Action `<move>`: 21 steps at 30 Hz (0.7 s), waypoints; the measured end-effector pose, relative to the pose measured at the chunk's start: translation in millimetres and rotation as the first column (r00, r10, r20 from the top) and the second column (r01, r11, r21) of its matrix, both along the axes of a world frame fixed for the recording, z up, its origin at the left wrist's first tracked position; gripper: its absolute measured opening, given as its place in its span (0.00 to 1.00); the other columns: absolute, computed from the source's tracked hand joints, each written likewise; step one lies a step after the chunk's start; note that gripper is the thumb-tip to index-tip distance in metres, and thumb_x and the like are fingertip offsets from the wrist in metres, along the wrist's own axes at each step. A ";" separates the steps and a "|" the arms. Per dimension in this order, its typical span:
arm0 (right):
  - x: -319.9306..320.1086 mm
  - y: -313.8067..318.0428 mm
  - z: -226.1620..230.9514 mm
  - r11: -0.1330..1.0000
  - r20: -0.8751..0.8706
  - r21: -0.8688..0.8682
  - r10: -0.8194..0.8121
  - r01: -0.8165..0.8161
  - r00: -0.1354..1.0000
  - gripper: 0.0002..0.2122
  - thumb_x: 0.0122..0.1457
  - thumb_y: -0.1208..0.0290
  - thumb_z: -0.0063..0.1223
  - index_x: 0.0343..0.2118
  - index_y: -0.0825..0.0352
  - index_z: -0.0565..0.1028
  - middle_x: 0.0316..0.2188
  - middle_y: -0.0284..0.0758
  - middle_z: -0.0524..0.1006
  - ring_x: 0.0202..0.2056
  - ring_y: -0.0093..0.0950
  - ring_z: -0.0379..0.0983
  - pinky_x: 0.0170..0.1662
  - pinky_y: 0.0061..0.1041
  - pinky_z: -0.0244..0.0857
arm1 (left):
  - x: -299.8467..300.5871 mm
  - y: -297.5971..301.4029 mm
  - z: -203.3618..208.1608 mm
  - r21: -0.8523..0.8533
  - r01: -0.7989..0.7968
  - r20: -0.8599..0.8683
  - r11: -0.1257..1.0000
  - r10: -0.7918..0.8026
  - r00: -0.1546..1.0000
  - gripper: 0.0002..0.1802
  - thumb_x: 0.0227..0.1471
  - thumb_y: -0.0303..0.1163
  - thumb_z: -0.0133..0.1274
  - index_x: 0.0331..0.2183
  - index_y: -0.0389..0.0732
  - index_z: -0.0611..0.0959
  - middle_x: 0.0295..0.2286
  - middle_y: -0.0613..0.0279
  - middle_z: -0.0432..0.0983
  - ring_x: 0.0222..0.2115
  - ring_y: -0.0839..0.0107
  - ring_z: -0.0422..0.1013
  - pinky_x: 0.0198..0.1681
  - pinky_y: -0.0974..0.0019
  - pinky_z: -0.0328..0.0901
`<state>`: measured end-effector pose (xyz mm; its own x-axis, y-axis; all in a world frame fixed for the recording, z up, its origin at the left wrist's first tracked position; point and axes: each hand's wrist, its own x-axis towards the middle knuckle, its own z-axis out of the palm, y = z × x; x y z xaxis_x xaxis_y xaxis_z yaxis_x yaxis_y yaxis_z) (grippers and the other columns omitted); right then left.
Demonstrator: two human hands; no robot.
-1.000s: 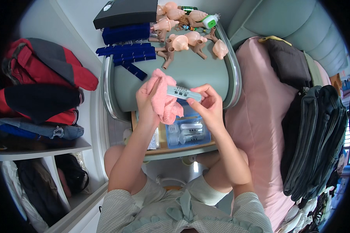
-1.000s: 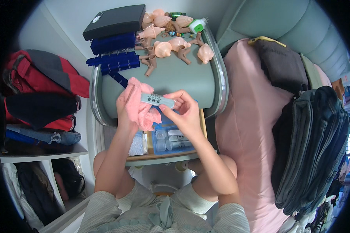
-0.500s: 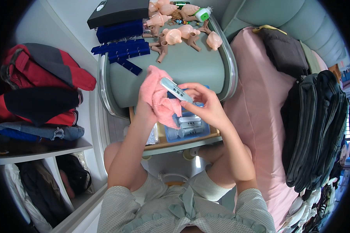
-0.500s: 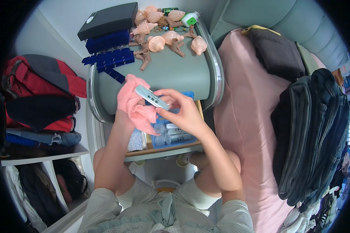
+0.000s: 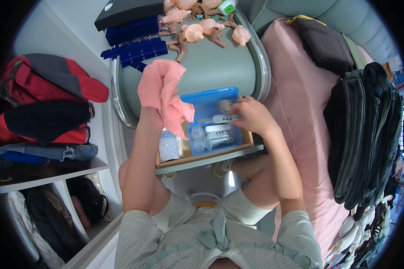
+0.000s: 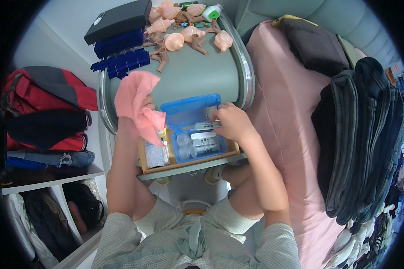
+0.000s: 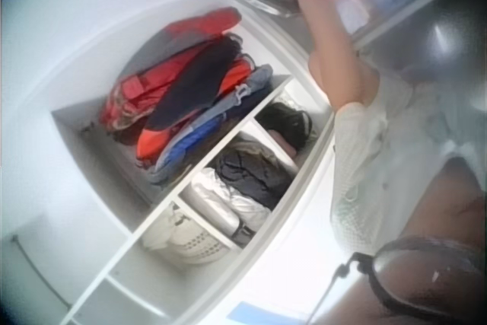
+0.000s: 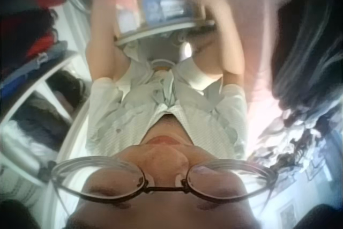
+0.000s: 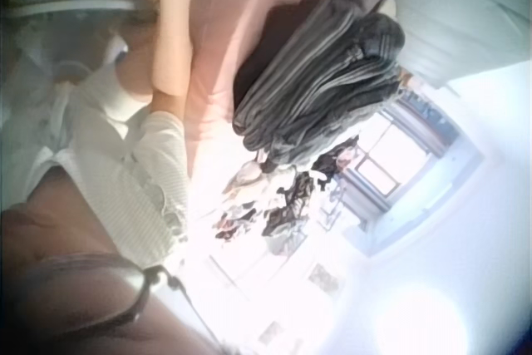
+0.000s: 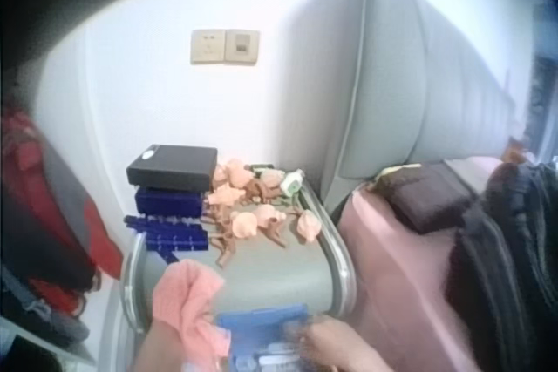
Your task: The person cleans and organizes small plastic doll parts and accessories, using a pink cloth to wipe them before placing them into a blue plastic container inside a drawer.
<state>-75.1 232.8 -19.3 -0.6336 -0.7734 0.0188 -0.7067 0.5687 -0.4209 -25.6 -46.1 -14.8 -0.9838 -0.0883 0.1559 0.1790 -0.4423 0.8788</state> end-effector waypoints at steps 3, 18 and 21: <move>10.3 -7.4 -4.5 0.999 -0.002 0.043 0.005 -0.004 1.000 0.12 0.37 0.78 0.57 0.30 0.65 0.76 0.28 0.37 0.72 0.32 0.36 0.71 0.38 0.33 0.65 | 4.9 6.3 -4.5 -0.063 -0.182 0.140 0.981 0.190 0.972 0.16 0.55 0.42 0.45 0.40 0.41 0.70 0.32 0.65 0.69 0.26 0.76 0.67 0.29 0.72 0.66; 32.8 -33.0 -52.9 0.894 -0.067 0.447 0.057 -0.021 0.996 0.05 0.44 0.78 0.52 0.25 0.63 0.77 0.25 0.37 0.76 0.32 0.35 0.75 0.34 0.31 0.69 | 16.9 18.8 4.5 0.170 0.137 0.156 0.976 -0.164 0.974 0.25 0.54 0.51 0.39 0.41 0.38 0.67 0.22 0.56 0.68 0.13 0.58 0.65 0.19 0.53 0.61; 33.3 -36.4 -60.4 0.879 -0.085 0.476 0.069 -0.021 0.994 0.05 0.45 0.77 0.52 0.25 0.62 0.77 0.25 0.35 0.77 0.33 0.34 0.75 0.34 0.30 0.69 | 15.3 15.5 2.2 0.376 0.246 0.167 0.894 -0.326 0.930 0.25 0.53 0.51 0.40 0.40 0.38 0.68 0.22 0.55 0.68 0.14 0.57 0.65 0.20 0.51 0.62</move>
<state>-41.8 196.5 -79.7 -0.6120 -0.7327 -0.2978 -0.7592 0.6497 -0.0383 -10.3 -30.6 -12.6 -0.9795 0.1938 -0.0556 -0.1811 -0.7246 0.6649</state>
